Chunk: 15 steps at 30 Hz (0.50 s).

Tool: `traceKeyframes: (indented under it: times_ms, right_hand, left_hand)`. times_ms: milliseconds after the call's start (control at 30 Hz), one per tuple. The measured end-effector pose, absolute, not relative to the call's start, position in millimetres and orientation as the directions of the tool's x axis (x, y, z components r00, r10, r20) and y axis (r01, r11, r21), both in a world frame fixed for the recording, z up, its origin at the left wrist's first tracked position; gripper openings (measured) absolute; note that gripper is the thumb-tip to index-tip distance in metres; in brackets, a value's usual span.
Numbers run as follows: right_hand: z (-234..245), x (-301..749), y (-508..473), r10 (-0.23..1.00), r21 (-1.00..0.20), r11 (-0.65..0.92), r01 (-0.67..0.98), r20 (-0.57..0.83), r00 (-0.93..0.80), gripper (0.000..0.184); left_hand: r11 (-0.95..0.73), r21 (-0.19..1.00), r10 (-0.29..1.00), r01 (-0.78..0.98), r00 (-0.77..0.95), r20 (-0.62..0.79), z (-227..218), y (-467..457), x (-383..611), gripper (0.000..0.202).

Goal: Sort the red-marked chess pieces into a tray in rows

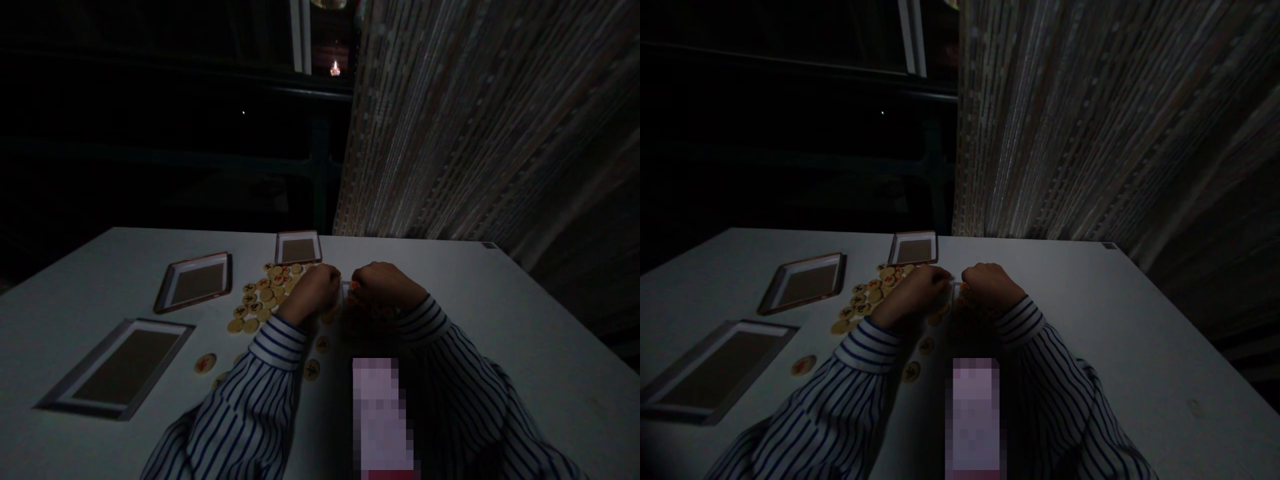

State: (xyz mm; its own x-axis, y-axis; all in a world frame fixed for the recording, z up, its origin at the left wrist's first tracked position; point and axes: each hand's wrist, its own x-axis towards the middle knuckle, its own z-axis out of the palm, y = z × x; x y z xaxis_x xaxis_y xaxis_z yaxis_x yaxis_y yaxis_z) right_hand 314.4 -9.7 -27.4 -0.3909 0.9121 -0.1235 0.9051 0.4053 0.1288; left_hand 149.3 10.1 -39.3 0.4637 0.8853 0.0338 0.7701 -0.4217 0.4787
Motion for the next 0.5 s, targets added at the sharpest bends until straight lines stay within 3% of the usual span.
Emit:
traceKeyframes:
  times_ms: [200,500]
  right_hand:
    - [-30.7,310.7,-11.2,0.914,0.13,0.401,0.907,-0.118,-0.388,0.032]
    - [-32.0,306.3,-15.0,0.926,0.139,0.375,0.917,-0.095,-0.364,0.031]
  left_hand:
    - [-0.456,0.428,0.869,0.781,0.494,0.024,-39.5,5.8,151.9,0.028]
    - [-0.442,0.442,0.871,0.78,0.491,0.006,-48.2,9.0,153.1,0.028]
